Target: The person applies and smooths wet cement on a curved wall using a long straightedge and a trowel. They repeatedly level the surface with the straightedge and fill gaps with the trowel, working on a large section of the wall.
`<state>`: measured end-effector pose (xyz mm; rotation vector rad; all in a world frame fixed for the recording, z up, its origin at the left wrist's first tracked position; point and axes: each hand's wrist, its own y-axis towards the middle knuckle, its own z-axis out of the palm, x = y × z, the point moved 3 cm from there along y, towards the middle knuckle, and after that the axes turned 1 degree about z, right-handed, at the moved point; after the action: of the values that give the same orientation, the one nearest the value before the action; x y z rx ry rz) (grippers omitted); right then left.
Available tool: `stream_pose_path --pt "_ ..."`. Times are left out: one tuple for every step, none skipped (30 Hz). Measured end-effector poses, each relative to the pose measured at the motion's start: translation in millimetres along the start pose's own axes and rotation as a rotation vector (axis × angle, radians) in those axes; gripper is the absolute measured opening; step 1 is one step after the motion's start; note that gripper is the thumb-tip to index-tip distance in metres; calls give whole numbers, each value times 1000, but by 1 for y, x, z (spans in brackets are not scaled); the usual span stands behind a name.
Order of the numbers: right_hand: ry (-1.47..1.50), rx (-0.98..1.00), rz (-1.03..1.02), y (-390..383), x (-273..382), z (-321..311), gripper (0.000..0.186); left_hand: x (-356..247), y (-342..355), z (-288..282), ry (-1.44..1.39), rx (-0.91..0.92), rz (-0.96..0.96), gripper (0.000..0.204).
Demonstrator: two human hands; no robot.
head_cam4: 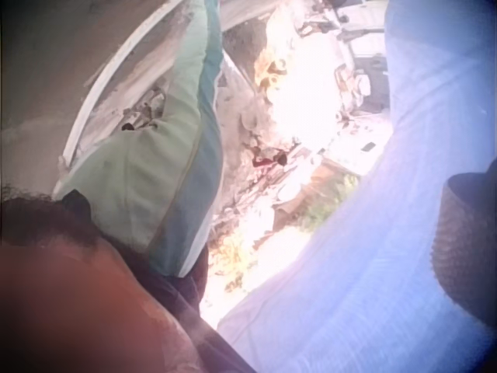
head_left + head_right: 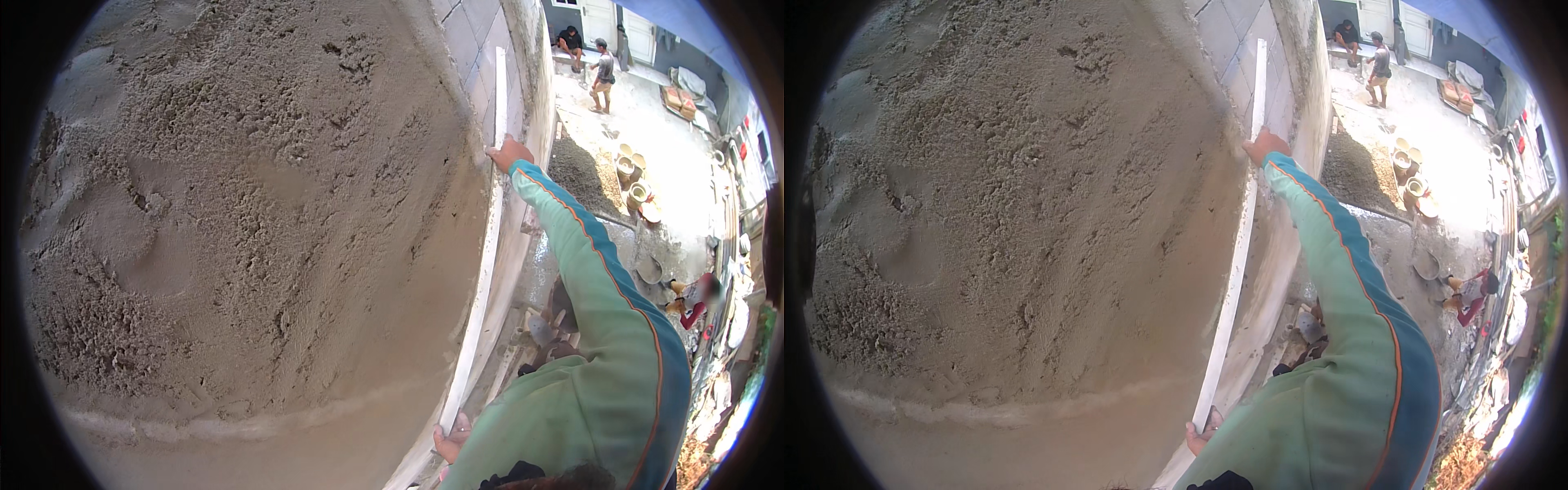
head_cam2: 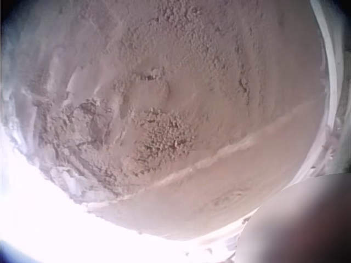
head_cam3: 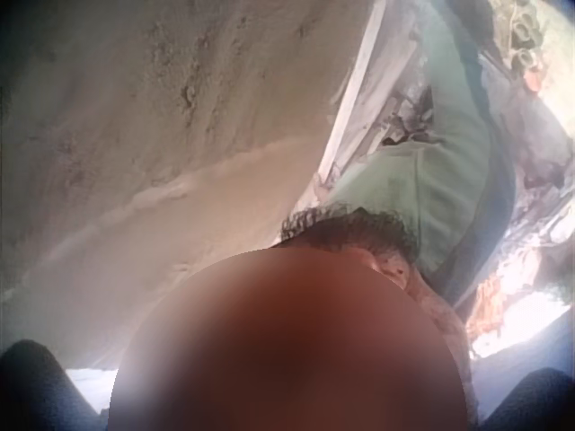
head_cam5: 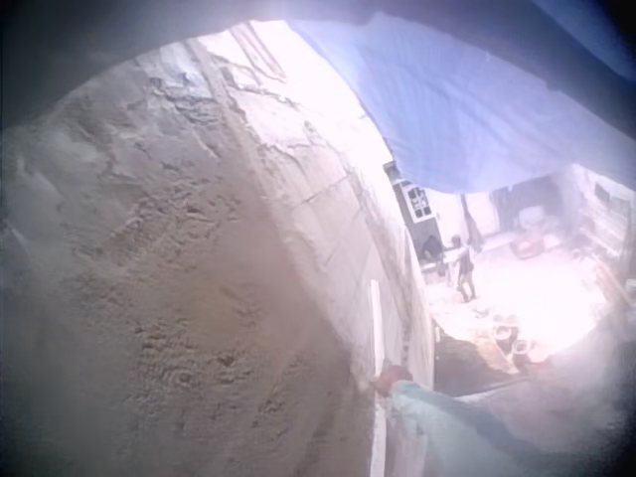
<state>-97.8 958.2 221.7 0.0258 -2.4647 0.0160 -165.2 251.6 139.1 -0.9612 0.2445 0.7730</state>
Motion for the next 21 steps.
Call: stream_pose_path --pt "39 20 30 -4 -19 11 73 -3 0 0 -11 -87 -5 48" --pt "94 4 36 -8 -40 17 74 -8 2 0 -11 -91 7 46" --pt "151 -22 25 -11 -62 20 75 -13 3 -3 -13 -95 17 45" --pt "87 -36 -46 -20 -83 23 76 -18 6 -9 19 -115 46 44" --pt "80 -1 -41 -31 -101 31 74 -23 10 -19 50 -147 78 43" --pt "247 11 -31 -43 -117 36 72 -27 12 -32 76 -187 115 43" --pt "463 73 88 -61 -139 38 67 -32 14 -47 56 -233 139 44" --pt "562 96 123 -81 -152 43 64 -39 19 -61 43 -275 162 44" --pt "661 110 163 -100 -163 45 60 -47 25 -75 26 -332 191 45" --pt "785 118 205 -119 -169 48 56 -55 30 -85 24 -319 187 46" --pt "866 121 242 -139 -172 55 53 -63 35 -97 16 -328 189 48" --pt "973 123 281 -158 -173 64 50 -71 36 -109 2 -358 204 49" --pt "1097 130 307 -173 -174 71 47 -77 41 -117 -22 -357 221 52" --pt "1011 191 326 -188 -176 81 50 -84 45 -124 -51 -374 250 55" --pt "969 197 292 -201 -177 90 51 -91 44 -132 -95 -419 268 58" --pt "939 205 238 -212 -173 105 53 -97 43 -138 -77 -456 278 68" --pt "893 209 218 -220 -170 119 54 -103 43 -141 -61 -437 299 70" --pt "935 221 203 -228 -167 134 56 -110 42 -145 -57 -438 319 72" --pt "962 229 224 -236 -161 153 57 -115 41 -148 -52 -436 339 74" --pt "983 241 256 -243 -156 168 59 -121 41 -151 -22 -454 354 76" --pt "897 258 266 -249 -146 184 65 -126 40 -155 -17 -462 355 75"
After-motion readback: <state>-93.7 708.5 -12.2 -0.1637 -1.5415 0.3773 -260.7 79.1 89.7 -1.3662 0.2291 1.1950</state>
